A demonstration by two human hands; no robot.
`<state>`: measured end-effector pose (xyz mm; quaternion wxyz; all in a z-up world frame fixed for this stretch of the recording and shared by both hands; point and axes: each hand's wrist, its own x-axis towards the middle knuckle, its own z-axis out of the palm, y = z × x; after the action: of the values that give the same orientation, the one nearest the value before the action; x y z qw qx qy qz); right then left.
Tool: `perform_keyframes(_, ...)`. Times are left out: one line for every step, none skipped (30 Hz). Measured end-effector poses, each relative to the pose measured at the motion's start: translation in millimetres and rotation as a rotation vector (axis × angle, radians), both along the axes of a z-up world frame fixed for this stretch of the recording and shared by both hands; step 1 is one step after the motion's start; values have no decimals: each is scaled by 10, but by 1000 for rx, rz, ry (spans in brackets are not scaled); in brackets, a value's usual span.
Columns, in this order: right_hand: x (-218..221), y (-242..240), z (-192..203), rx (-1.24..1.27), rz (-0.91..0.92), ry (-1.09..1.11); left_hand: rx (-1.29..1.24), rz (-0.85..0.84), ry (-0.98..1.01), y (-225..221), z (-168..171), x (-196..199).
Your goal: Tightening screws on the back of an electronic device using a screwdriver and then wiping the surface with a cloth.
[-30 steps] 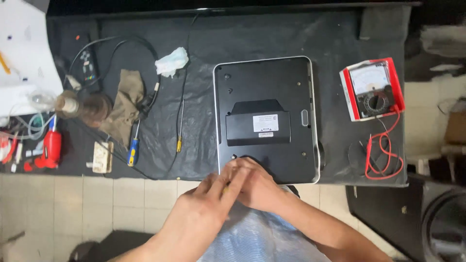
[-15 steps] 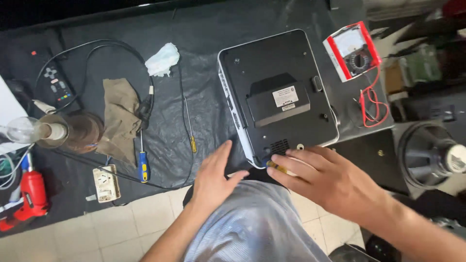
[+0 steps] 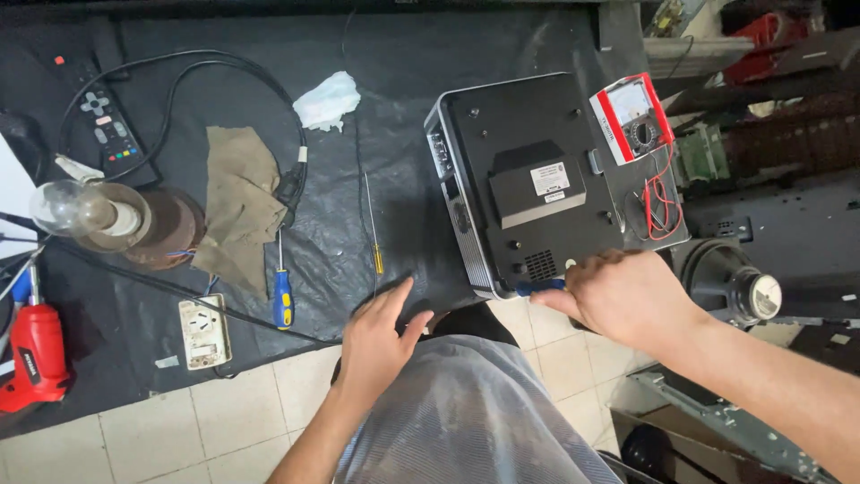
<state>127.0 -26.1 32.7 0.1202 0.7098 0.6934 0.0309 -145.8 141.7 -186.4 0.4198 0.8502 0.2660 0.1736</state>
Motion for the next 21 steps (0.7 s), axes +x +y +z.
perform_keyframes(2,-22,11,-62,-57,-41,39,13,3,-40,-55,-22)
perform_keyframes(-1,-45,14,-121,-119,-81,80,23,6,-64,-110,-44)
perform_keyframes(-23,-2,113,-122,-118,-83,79,24,4,-43,-81,-79)
perform_keyframes(-43,38,211,-161,-6,-50,94,17,-26,-24,-50,-116)
perform_keyframes(-59,75,311,-199,107,-17,110,11,-57,-8,-18,-148)
perform_keyframes(-50,61,339,-199,106,-18,110,10,-58,21,-44,-181)
perform_keyframes(-35,45,368,-238,260,-83,64,22,5,47,-69,-208)
perform_keyframes(-23,17,401,-275,410,-150,20,30,65,79,-96,-223)
perform_keyframes(62,-34,339,-275,403,-153,20,24,61,129,-57,-214)
perform_keyframes(145,-82,271,-297,452,-118,39,13,61,176,-16,-218)
perform_keyframes(224,-129,202,-319,501,-84,58,1,61,226,22,-225)
perform_keyframes(235,-112,181,-319,502,-82,57,2,63,238,9,-225)
perform_keyframes(243,-94,161,-323,445,-68,86,5,54,251,-4,-226)
perform_keyframes(254,-75,144,-325,386,-54,115,8,44,270,-12,-223)
perform_keyframes(225,-63,101,-324,387,-53,116,8,45,269,7,-230)
perform_keyframes(198,-62,64,-321,274,-29,132,4,27,269,23,-221)
perform_keyframes(170,-61,28,-316,162,-5,148,0,9,268,40,-213)
perform_keyframes(161,-67,-40,-313,161,-7,152,0,7,240,34,-199)
perform_keyframes(151,-72,-109,-250,55,-37,159,12,-19,213,26,-185)
perform_keyframes(138,-72,-185,-187,-47,-63,166,27,-43,179,20,-187)
perform_keyframes(108,-77,-172,-184,-45,-62,169,30,-41,150,107,-148)
